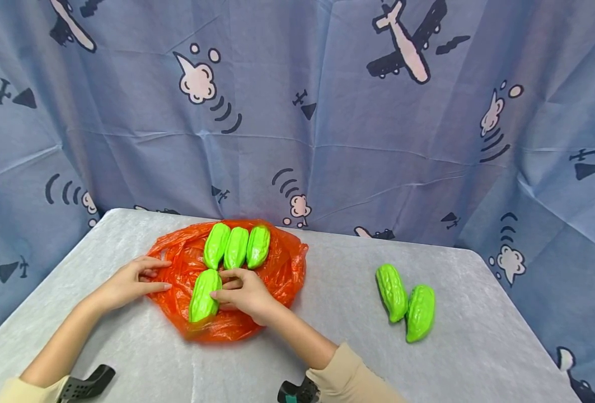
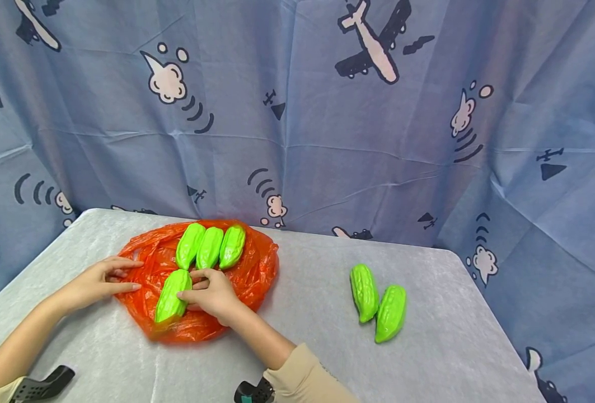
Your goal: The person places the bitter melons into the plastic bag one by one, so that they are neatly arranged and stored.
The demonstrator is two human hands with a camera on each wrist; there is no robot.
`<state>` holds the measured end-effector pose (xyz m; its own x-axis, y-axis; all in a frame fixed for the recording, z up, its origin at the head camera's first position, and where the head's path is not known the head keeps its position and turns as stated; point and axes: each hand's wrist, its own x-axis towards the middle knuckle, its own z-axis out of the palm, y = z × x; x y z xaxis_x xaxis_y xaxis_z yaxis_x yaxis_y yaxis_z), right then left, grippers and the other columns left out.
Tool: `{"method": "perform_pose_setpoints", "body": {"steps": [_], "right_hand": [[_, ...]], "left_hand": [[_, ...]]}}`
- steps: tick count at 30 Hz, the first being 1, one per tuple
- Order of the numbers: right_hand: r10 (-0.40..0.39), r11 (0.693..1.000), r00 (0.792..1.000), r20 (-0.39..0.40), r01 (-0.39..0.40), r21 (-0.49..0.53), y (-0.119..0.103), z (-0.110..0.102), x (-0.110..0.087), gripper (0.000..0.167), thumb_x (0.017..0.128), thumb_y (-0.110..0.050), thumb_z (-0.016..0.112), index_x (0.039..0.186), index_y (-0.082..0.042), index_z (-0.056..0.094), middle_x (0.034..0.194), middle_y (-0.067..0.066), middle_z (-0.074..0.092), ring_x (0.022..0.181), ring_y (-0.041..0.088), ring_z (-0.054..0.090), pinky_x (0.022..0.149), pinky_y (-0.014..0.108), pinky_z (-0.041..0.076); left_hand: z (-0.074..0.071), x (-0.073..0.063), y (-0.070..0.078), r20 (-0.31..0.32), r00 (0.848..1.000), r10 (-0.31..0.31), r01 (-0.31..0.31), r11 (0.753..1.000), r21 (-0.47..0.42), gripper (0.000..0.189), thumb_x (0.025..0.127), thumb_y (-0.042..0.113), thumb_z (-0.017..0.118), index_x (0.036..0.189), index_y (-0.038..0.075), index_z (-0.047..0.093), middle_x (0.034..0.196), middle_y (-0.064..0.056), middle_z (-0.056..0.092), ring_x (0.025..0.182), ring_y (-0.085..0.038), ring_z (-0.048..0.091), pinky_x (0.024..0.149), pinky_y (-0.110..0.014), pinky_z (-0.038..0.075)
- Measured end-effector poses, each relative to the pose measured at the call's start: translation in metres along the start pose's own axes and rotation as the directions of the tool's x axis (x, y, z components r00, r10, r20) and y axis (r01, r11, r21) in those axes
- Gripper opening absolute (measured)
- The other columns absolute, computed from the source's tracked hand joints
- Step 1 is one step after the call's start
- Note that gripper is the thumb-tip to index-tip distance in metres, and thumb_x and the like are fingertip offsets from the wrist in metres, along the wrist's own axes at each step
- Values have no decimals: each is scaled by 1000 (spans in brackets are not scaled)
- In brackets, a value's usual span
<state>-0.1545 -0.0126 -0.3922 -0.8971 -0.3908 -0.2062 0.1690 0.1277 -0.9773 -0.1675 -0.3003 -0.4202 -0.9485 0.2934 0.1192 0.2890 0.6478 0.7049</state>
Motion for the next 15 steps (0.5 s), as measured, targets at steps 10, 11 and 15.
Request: {"method": "perform_pose_setpoints", "body": {"steps": [10,11,15], "right_hand": [[-6,1000,1000,-4,6,10,-1,-3,-1,45,93,8,73,137,10,60,106,15,63,86,24,71,83,42,63],[-10,1000,1000,-3,10,10,-2,-4,-1,45,93,8,73,137,10,60,107,16,63,88,25,72,84,42,63],[-15,1000,1000,7,14,12,-4,-8,-5,46,94,7,72,138,10,60,114,21,65,96,35,75,87,42,62]], "left_hand": [[0,0,1,-4,1000,11,-11,1000,-10,47,88,5,81,128,-14,66,123,-27,64,102,-27,62,82,-27,52],[0,1,2,-5,1000,12,-12,1000,-11,47,88,5,81,128,-14,66,123,-27,64,101,-27,62,82,-27,52],[1,1,2,-3,1000,12,-12,1000,-8,47,87,5,81,128,-14,66,123,-27,64,101,-27,62,81,-27,52]]}}
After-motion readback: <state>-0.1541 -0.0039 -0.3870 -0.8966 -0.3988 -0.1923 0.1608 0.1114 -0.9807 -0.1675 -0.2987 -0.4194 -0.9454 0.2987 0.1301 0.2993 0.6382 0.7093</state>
